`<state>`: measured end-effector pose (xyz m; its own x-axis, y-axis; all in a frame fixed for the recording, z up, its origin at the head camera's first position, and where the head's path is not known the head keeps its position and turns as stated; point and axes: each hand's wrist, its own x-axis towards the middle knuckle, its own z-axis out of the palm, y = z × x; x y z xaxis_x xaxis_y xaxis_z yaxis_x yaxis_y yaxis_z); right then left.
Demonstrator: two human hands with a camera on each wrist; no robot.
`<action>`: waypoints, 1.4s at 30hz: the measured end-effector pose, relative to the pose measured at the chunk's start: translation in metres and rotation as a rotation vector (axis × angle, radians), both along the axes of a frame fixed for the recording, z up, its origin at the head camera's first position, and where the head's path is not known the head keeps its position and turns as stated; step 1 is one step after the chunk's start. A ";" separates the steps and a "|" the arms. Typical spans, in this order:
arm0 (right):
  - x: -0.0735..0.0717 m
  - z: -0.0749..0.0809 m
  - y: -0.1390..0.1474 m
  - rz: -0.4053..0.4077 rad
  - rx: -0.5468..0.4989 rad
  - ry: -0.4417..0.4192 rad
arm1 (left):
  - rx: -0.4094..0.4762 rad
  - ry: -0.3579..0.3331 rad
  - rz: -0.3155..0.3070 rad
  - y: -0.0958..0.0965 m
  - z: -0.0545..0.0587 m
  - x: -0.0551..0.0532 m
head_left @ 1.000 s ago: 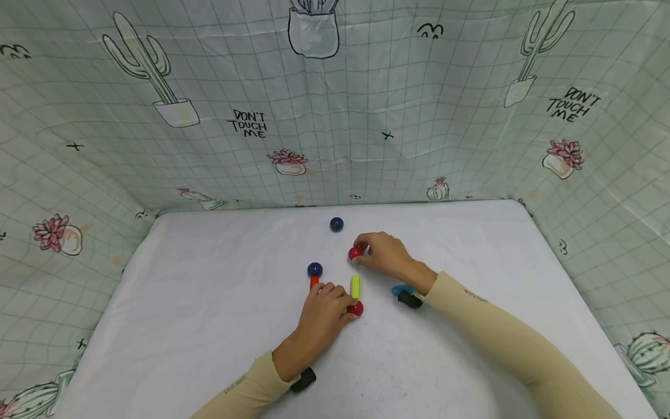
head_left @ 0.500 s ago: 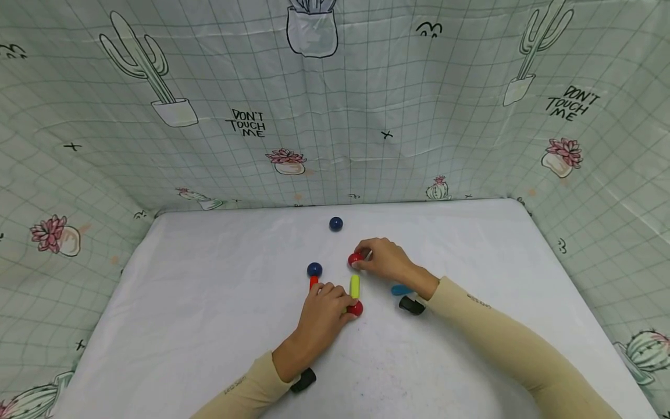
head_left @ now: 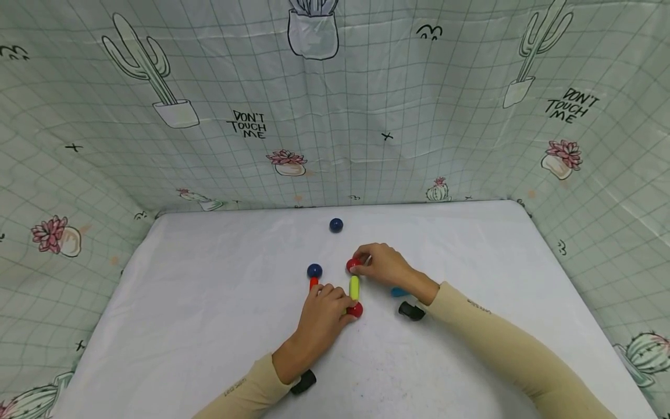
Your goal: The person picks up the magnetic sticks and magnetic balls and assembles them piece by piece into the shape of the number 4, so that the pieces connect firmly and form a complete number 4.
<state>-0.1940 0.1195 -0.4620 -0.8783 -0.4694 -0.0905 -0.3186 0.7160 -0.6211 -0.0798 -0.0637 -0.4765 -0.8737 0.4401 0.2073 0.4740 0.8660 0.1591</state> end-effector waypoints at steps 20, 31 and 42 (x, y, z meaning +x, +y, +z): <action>0.003 -0.001 -0.003 0.024 -0.025 -0.018 | 0.013 -0.008 0.020 0.001 0.001 0.002; 0.003 -0.003 -0.004 0.020 -0.008 -0.029 | -0.010 -0.003 0.014 0.001 0.001 0.002; 0.010 0.000 0.003 -0.007 0.013 0.037 | 0.006 -0.013 0.024 0.000 0.001 0.000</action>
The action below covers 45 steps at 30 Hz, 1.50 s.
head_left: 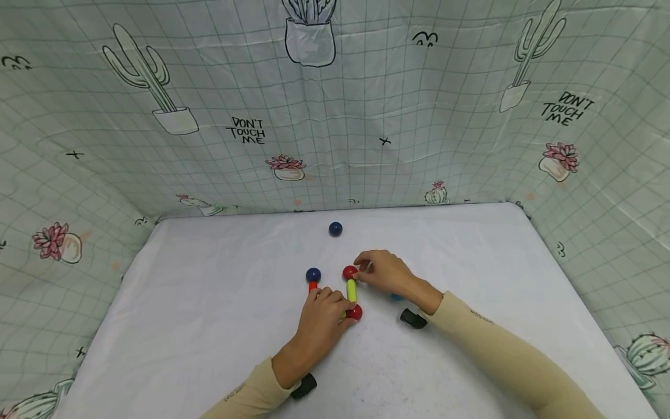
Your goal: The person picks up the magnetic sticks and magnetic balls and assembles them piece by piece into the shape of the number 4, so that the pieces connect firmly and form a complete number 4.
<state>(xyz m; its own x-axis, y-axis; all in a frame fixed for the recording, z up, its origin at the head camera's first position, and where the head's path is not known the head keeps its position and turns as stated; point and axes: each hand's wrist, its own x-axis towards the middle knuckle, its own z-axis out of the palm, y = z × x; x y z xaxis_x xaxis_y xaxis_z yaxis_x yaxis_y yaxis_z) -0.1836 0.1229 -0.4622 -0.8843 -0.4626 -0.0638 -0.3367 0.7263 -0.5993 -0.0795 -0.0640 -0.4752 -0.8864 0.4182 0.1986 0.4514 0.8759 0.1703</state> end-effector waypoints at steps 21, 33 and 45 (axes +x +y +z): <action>0.040 0.001 0.070 -0.046 0.056 0.085 | 0.058 -0.121 0.000 -0.002 0.002 -0.003; 0.052 -0.011 0.077 0.001 0.081 0.147 | 0.125 -0.158 -0.009 -0.005 0.001 -0.007; 0.063 -0.009 0.069 -0.079 0.036 0.083 | 0.124 -0.118 -0.022 -0.007 0.002 -0.008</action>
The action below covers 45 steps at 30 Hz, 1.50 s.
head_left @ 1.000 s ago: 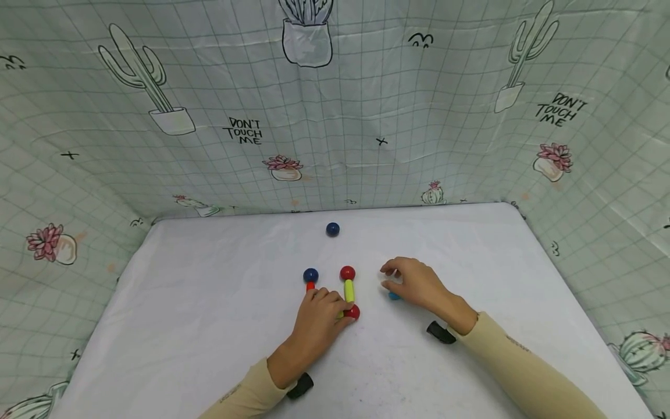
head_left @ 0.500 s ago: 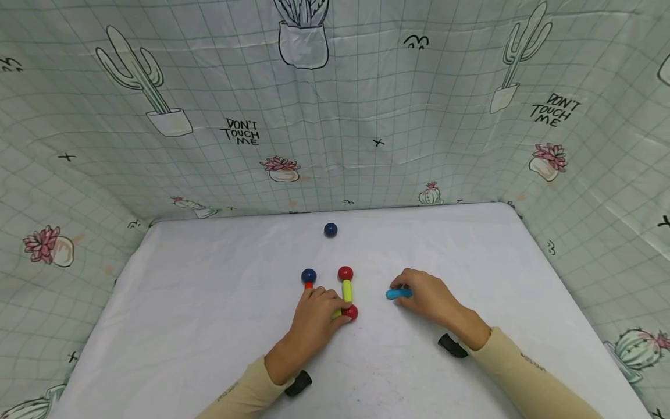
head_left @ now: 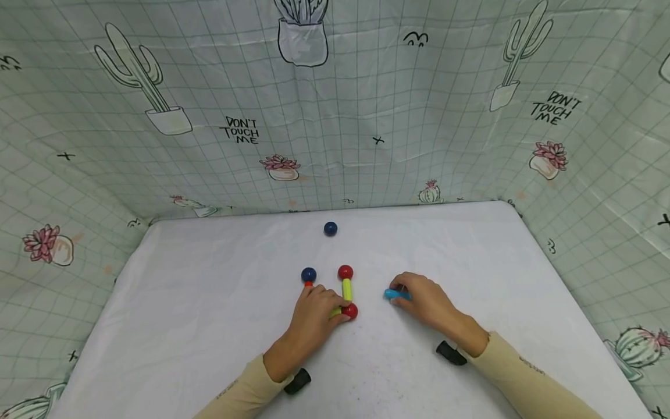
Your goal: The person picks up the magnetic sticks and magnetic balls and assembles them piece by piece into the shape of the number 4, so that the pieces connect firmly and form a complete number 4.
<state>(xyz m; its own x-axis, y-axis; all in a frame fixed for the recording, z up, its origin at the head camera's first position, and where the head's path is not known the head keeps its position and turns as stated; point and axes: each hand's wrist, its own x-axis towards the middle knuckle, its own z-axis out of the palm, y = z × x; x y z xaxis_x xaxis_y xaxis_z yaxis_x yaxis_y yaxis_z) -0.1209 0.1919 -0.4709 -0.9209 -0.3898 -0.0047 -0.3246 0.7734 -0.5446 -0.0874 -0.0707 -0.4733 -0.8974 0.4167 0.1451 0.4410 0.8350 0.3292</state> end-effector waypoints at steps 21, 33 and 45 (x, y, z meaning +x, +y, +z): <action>0.023 0.000 -0.026 0.062 -0.538 -0.612 | 0.026 0.014 0.001 -0.002 0.000 -0.001; 0.036 -0.009 -0.042 0.049 -0.623 -0.714 | 0.026 0.017 -0.032 -0.005 0.000 -0.002; 0.042 -0.012 -0.058 -0.021 -0.637 -0.693 | 0.043 0.012 -0.046 -0.007 -0.001 -0.004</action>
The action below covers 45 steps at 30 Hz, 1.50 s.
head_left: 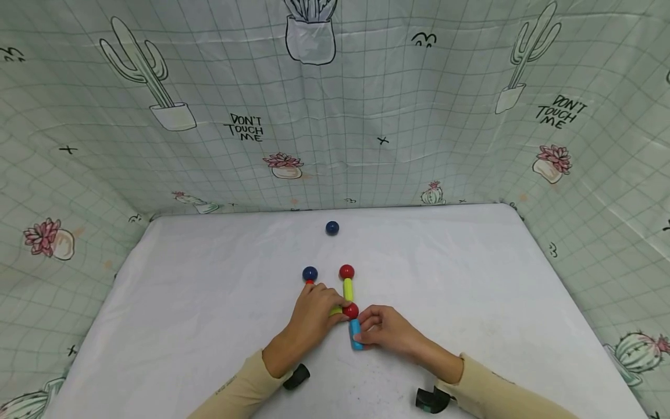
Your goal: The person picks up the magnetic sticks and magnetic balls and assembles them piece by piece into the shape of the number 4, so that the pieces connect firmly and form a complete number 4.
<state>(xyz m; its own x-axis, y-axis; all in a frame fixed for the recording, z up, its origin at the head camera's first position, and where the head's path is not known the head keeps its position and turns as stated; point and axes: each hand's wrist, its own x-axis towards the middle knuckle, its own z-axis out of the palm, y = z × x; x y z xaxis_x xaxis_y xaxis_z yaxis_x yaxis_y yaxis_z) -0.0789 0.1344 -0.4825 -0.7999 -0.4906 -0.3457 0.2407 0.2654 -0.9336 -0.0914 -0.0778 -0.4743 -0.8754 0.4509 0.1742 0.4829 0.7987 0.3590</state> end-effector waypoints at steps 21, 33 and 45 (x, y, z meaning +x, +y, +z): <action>0.000 -0.001 -0.007 -0.008 0.067 0.135 | -0.011 -0.024 0.003 0.000 0.002 -0.001; -0.005 0.005 0.000 0.005 0.154 0.213 | -0.031 -0.060 0.013 0.002 0.003 -0.001; -0.052 0.019 0.015 -0.076 0.198 0.388 | -0.012 -0.105 0.023 0.003 0.006 -0.001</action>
